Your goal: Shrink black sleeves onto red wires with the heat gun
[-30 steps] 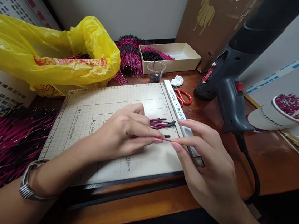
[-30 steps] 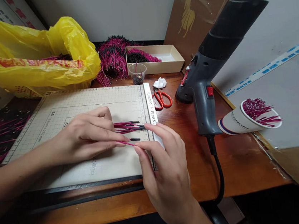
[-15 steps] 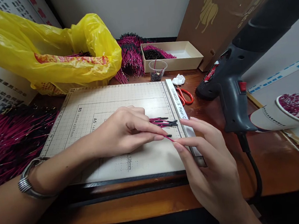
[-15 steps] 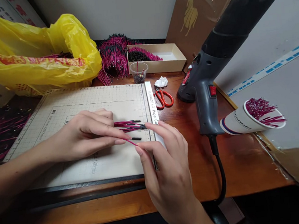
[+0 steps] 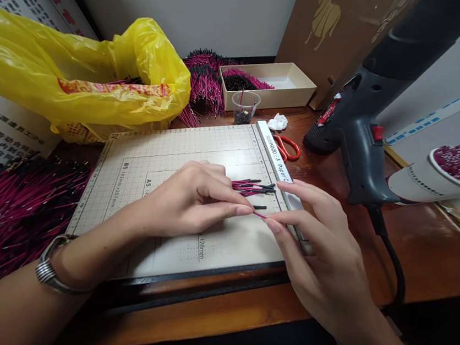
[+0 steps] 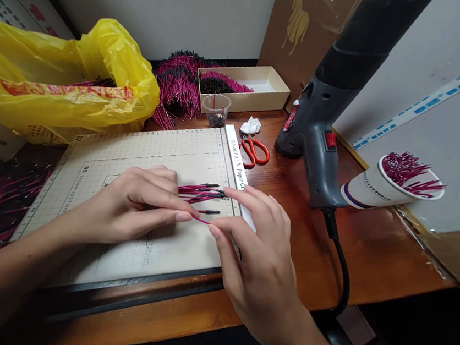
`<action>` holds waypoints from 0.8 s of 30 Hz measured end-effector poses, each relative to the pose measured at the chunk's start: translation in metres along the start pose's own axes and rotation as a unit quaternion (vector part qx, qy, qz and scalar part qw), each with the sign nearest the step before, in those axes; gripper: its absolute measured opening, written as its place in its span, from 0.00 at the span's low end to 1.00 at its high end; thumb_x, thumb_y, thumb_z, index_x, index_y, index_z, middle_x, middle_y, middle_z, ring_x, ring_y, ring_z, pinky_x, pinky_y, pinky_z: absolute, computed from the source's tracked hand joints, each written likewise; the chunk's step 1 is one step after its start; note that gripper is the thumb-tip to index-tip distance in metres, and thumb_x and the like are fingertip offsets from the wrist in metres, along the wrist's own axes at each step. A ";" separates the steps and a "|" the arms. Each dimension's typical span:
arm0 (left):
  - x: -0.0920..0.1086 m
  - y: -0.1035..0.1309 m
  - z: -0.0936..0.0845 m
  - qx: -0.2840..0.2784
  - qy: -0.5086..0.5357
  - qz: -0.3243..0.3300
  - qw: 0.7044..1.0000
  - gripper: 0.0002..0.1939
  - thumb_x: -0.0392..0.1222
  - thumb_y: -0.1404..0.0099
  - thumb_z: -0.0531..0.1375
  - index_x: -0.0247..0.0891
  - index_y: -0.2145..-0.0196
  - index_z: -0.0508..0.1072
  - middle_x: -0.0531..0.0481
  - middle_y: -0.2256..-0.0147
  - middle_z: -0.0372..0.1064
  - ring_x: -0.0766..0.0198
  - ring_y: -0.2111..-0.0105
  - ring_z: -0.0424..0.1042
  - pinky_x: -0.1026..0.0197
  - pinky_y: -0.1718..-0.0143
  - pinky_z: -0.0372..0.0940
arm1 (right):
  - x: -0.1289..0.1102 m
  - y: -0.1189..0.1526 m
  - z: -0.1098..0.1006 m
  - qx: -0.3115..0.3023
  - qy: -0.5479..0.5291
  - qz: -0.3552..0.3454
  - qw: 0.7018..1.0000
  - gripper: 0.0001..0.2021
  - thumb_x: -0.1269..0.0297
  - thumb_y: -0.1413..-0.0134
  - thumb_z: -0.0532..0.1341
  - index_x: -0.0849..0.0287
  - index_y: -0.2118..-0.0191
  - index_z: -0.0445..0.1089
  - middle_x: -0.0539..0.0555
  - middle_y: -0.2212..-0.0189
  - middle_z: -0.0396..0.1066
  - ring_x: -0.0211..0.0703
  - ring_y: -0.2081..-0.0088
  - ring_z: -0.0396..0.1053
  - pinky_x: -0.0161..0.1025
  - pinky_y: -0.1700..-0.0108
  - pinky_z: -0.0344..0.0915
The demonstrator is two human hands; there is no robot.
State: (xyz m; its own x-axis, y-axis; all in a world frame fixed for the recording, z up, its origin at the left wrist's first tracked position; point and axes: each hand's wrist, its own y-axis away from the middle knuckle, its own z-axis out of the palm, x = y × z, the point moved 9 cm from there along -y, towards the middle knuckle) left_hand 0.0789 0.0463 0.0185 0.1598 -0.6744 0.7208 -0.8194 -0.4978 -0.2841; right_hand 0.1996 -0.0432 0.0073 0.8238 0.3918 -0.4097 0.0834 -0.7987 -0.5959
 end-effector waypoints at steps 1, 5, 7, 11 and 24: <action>0.000 0.000 -0.001 0.001 0.003 0.002 1.000 0.11 0.36 0.31 0.62 0.45 0.63 0.85 0.54 0.81 0.71 0.66 0.77 0.65 0.63 0.70 0.63 | 0.000 0.000 0.000 -0.001 -0.003 0.001 1.000 0.05 0.71 0.36 0.61 0.54 0.58 0.71 0.56 0.44 0.70 0.45 0.38 0.65 0.48 0.37 0.62; 0.001 0.000 -0.002 0.010 0.015 0.013 1.000 0.10 0.35 0.32 0.63 0.46 0.61 0.85 0.54 0.80 0.72 0.68 0.78 0.64 0.64 0.72 0.62 | 0.001 -0.002 0.000 0.001 -0.016 0.012 1.000 0.05 0.70 0.36 0.61 0.53 0.58 0.71 0.54 0.44 0.70 0.44 0.39 0.67 0.47 0.38 0.64; 0.000 0.000 -0.003 0.013 0.016 0.007 1.000 0.09 0.37 0.32 0.64 0.47 0.61 0.85 0.54 0.81 0.71 0.68 0.78 0.65 0.64 0.72 0.62 | 0.002 -0.003 -0.001 0.007 -0.021 0.018 1.000 0.04 0.70 0.36 0.61 0.54 0.59 0.71 0.55 0.45 0.71 0.45 0.40 0.68 0.48 0.39 0.64; -0.002 0.000 -0.005 0.010 0.012 -0.010 1.000 0.07 0.40 0.32 0.65 0.47 0.64 0.86 0.53 0.81 0.72 0.66 0.77 0.66 0.63 0.73 0.61 | 0.003 -0.004 -0.001 0.012 -0.024 0.026 0.999 0.04 0.69 0.36 0.61 0.54 0.60 0.72 0.55 0.46 0.71 0.45 0.42 0.70 0.48 0.41 0.67; -0.003 0.004 -0.016 0.024 -0.024 -0.006 0.999 0.14 0.42 0.28 0.60 0.42 0.72 0.81 0.53 0.80 0.71 0.66 0.77 0.66 0.61 0.73 0.61 | 0.006 -0.003 -0.003 0.015 -0.034 0.027 0.999 0.05 0.70 0.36 0.61 0.53 0.58 0.72 0.54 0.46 0.71 0.41 0.41 0.68 0.43 0.40 0.64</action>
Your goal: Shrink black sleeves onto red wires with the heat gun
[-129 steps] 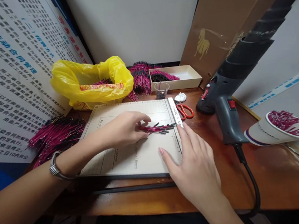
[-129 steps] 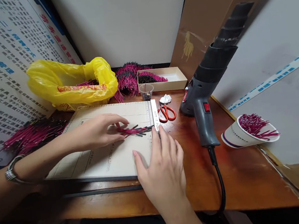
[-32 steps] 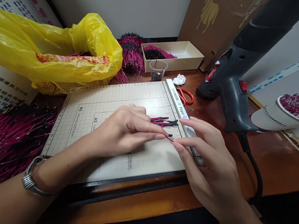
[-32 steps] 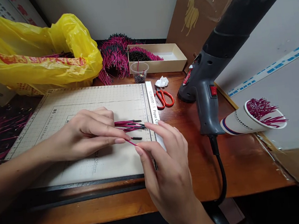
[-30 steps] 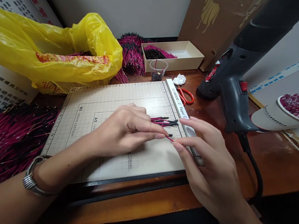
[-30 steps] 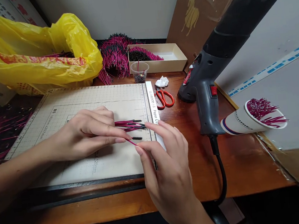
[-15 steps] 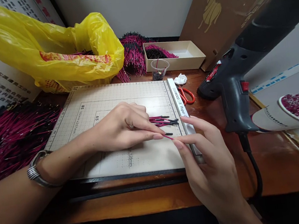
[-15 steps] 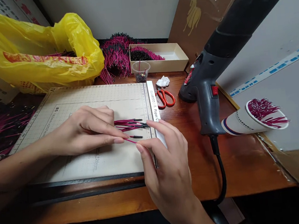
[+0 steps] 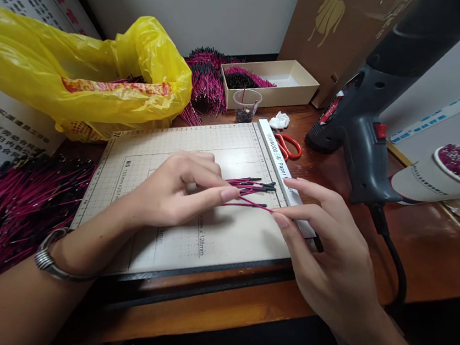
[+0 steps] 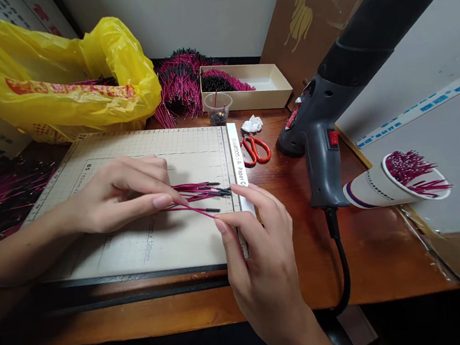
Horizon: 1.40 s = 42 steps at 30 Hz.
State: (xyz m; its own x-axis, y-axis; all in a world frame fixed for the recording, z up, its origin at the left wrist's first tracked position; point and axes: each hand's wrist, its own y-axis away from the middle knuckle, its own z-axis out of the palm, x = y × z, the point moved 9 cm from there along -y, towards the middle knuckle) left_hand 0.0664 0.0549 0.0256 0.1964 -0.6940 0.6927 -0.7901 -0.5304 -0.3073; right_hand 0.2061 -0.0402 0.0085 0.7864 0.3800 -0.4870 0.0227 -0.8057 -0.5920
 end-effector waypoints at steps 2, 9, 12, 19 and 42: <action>-0.003 0.001 -0.010 0.043 -0.024 -0.013 0.999 0.18 0.45 0.26 0.56 0.41 0.70 0.80 0.52 0.78 0.72 0.65 0.76 0.67 0.60 0.72 0.61 | -0.001 0.000 0.002 -0.010 0.010 -0.008 1.000 0.05 0.70 0.36 0.61 0.53 0.58 0.72 0.55 0.45 0.70 0.43 0.40 0.67 0.45 0.40 0.63; 0.001 0.002 -0.008 0.010 -0.141 0.014 0.990 0.13 0.40 0.30 0.59 0.38 0.73 0.75 0.53 0.77 0.70 0.65 0.74 0.63 0.59 0.68 0.57 | -0.005 0.003 0.011 -0.044 0.095 -0.037 0.994 0.06 0.67 0.37 0.62 0.53 0.55 0.72 0.59 0.41 0.67 0.54 0.38 0.65 0.55 0.39 0.60; 0.002 0.004 0.008 -0.060 -0.148 0.022 0.987 0.11 0.38 0.30 0.58 0.38 0.70 0.77 0.53 0.76 0.71 0.63 0.71 0.62 0.59 0.66 0.55 | -0.005 0.003 0.010 -0.026 0.099 -0.031 0.994 0.07 0.66 0.37 0.62 0.54 0.54 0.72 0.59 0.42 0.69 0.56 0.40 0.67 0.56 0.41 0.62; 0.004 0.006 0.018 -0.069 -0.201 0.032 0.977 0.08 0.37 0.31 0.60 0.37 0.66 0.79 0.52 0.74 0.70 0.61 0.69 0.62 0.58 0.64 0.53 | -0.006 0.003 0.010 -0.020 0.115 -0.030 0.993 0.07 0.66 0.37 0.62 0.55 0.54 0.72 0.60 0.44 0.70 0.58 0.42 0.69 0.57 0.42 0.63; -0.002 0.005 0.007 0.013 -0.249 0.001 0.968 0.10 0.43 0.29 0.59 0.36 0.64 0.77 0.50 0.71 0.71 0.61 0.70 0.62 0.57 0.65 0.53 | -0.007 0.003 0.010 -0.013 0.114 -0.032 0.993 0.03 0.68 0.37 0.61 0.55 0.59 0.72 0.60 0.45 0.72 0.57 0.43 0.70 0.58 0.43 0.62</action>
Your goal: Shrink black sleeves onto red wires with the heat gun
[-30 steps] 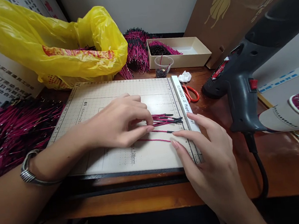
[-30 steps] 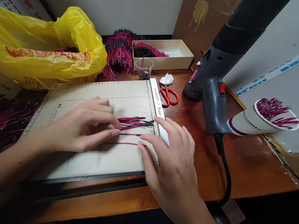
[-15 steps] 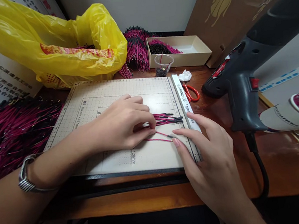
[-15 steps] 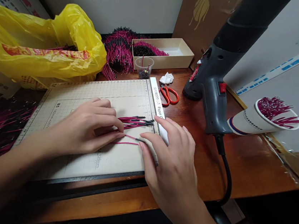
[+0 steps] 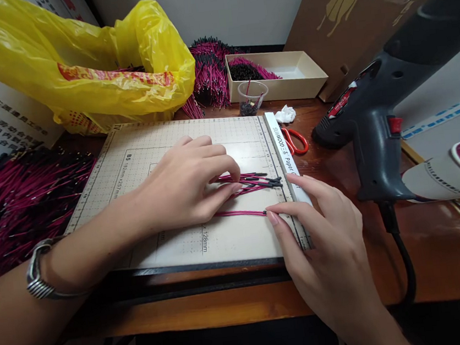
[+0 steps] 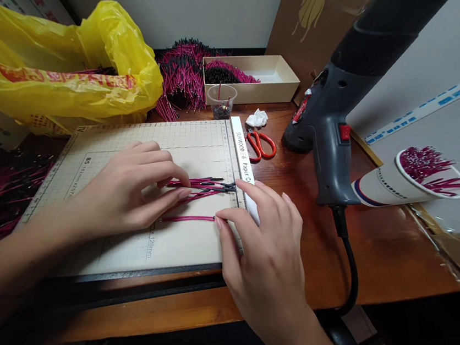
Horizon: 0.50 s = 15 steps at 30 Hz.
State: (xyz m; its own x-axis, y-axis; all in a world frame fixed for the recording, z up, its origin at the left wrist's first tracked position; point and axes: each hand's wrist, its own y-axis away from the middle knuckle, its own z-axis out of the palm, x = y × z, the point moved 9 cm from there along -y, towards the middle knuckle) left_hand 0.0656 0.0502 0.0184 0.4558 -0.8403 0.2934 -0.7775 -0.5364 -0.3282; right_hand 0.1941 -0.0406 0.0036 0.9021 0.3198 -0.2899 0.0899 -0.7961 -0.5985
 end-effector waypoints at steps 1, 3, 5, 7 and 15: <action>0.000 0.000 0.002 -0.002 0.003 -0.003 1.000 0.10 0.42 0.28 0.58 0.36 0.64 0.77 0.49 0.70 0.71 0.61 0.69 0.62 0.57 0.65 0.53 | 0.000 0.000 0.000 -0.001 0.002 0.000 1.000 0.03 0.68 0.37 0.61 0.55 0.59 0.71 0.60 0.45 0.72 0.57 0.43 0.70 0.58 0.43 0.62; 0.000 -0.001 0.005 -0.010 0.016 0.000 1.000 0.10 0.42 0.28 0.58 0.36 0.64 0.78 0.48 0.68 0.72 0.61 0.69 0.63 0.57 0.64 0.54 | -0.001 0.001 -0.001 -0.002 0.005 0.001 1.000 0.03 0.68 0.36 0.61 0.55 0.59 0.71 0.60 0.45 0.72 0.57 0.42 0.70 0.58 0.43 0.62; 0.001 -0.001 0.007 -0.016 0.026 0.005 1.000 0.10 0.41 0.29 0.59 0.36 0.64 0.78 0.48 0.68 0.72 0.61 0.69 0.64 0.57 0.65 0.55 | -0.001 0.001 -0.001 -0.005 0.006 0.002 1.000 0.03 0.68 0.36 0.61 0.55 0.59 0.71 0.59 0.45 0.72 0.57 0.42 0.70 0.58 0.42 0.62; 0.000 -0.001 0.007 -0.017 0.028 0.004 0.999 0.09 0.40 0.29 0.59 0.36 0.65 0.78 0.49 0.69 0.72 0.61 0.69 0.64 0.58 0.65 0.55 | 0.000 0.001 0.000 -0.008 0.008 0.003 1.000 0.03 0.68 0.36 0.60 0.55 0.58 0.71 0.59 0.45 0.72 0.56 0.42 0.70 0.57 0.42 0.62; -0.001 0.000 -0.008 0.011 0.076 0.002 0.997 0.08 0.37 0.32 0.59 0.36 0.69 0.76 0.51 0.71 0.71 0.63 0.70 0.65 0.59 0.64 0.57 | 0.005 0.001 -0.002 0.024 0.000 0.020 1.000 0.11 0.61 0.37 0.63 0.58 0.53 0.65 0.62 0.45 0.73 0.52 0.43 0.71 0.51 0.40 0.63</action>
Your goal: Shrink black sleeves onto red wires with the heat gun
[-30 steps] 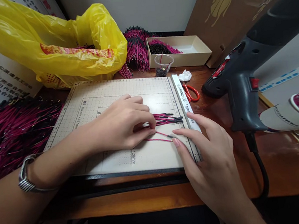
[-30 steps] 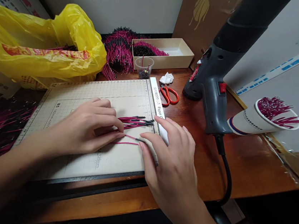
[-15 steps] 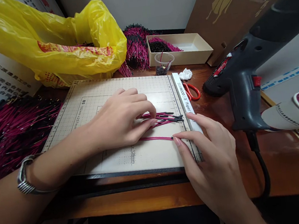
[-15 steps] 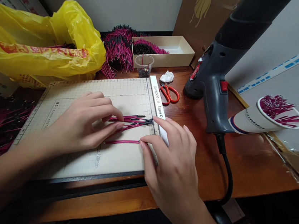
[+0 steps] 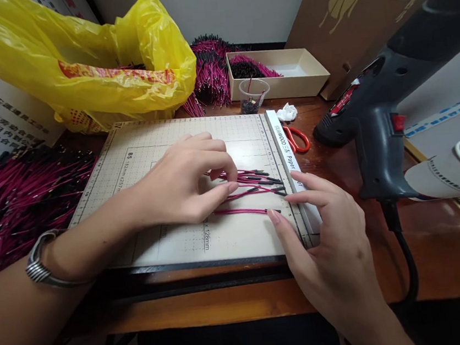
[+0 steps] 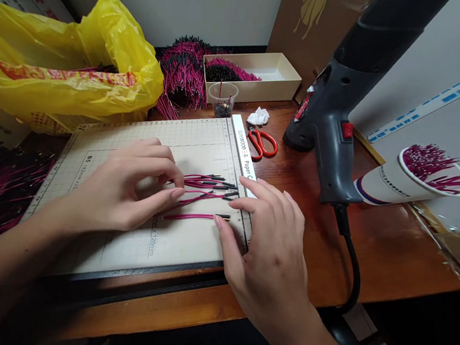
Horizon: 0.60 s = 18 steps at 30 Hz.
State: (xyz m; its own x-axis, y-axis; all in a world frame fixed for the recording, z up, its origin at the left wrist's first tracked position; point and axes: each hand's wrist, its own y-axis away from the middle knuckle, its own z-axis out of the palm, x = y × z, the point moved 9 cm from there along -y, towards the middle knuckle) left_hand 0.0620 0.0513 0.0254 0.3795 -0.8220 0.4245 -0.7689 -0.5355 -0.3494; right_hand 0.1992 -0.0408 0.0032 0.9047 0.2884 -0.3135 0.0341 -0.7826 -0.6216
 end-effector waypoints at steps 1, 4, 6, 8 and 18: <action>0.001 0.000 -0.001 0.000 0.015 0.002 1.000 0.08 0.37 0.33 0.59 0.37 0.70 0.76 0.52 0.71 0.71 0.64 0.70 0.65 0.59 0.64 0.58 | 0.000 0.000 0.000 0.002 -0.003 0.000 1.000 0.12 0.61 0.37 0.63 0.58 0.52 0.65 0.62 0.45 0.73 0.51 0.43 0.71 0.50 0.40 0.64; 0.006 0.000 -0.004 0.004 0.059 0.008 0.998 0.08 0.37 0.34 0.60 0.38 0.71 0.74 0.52 0.71 0.72 0.64 0.70 0.66 0.60 0.65 0.59 | -0.001 0.000 -0.002 0.010 -0.020 -0.003 1.000 0.15 0.62 0.38 0.64 0.58 0.48 0.66 0.61 0.46 0.73 0.49 0.43 0.71 0.49 0.40 0.64; 0.008 0.000 -0.004 0.004 0.081 0.008 0.997 0.08 0.37 0.34 0.60 0.38 0.71 0.74 0.52 0.71 0.72 0.65 0.71 0.66 0.60 0.66 0.60 | -0.002 -0.001 -0.004 0.012 -0.030 -0.013 0.999 0.13 0.65 0.38 0.64 0.57 0.49 0.68 0.60 0.46 0.74 0.49 0.43 0.71 0.49 0.40 0.64; 0.010 -0.001 -0.003 0.002 0.092 0.008 0.996 0.08 0.36 0.33 0.60 0.39 0.71 0.74 0.52 0.72 0.72 0.65 0.71 0.66 0.61 0.68 0.60 | -0.004 -0.001 -0.006 0.013 -0.045 -0.026 0.999 0.09 0.70 0.39 0.64 0.56 0.54 0.70 0.59 0.47 0.74 0.49 0.43 0.71 0.49 0.41 0.65; 0.017 -0.003 0.010 -0.048 0.141 0.026 0.988 0.05 0.43 0.33 0.67 0.41 0.61 0.81 0.52 0.70 0.77 0.64 0.68 0.71 0.61 0.64 0.65 | -0.003 -0.001 -0.009 0.008 -0.103 -0.032 0.994 0.10 0.74 0.42 0.66 0.55 0.56 0.76 0.58 0.46 0.72 0.49 0.42 0.69 0.53 0.40 0.68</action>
State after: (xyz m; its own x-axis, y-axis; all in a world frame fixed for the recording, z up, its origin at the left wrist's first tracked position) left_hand 0.0759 0.0370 0.0257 0.1900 -0.7533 0.6296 -0.8342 -0.4620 -0.3011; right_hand 0.1998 -0.0457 0.0112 0.7945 0.4451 -0.4132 0.0802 -0.7513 -0.6550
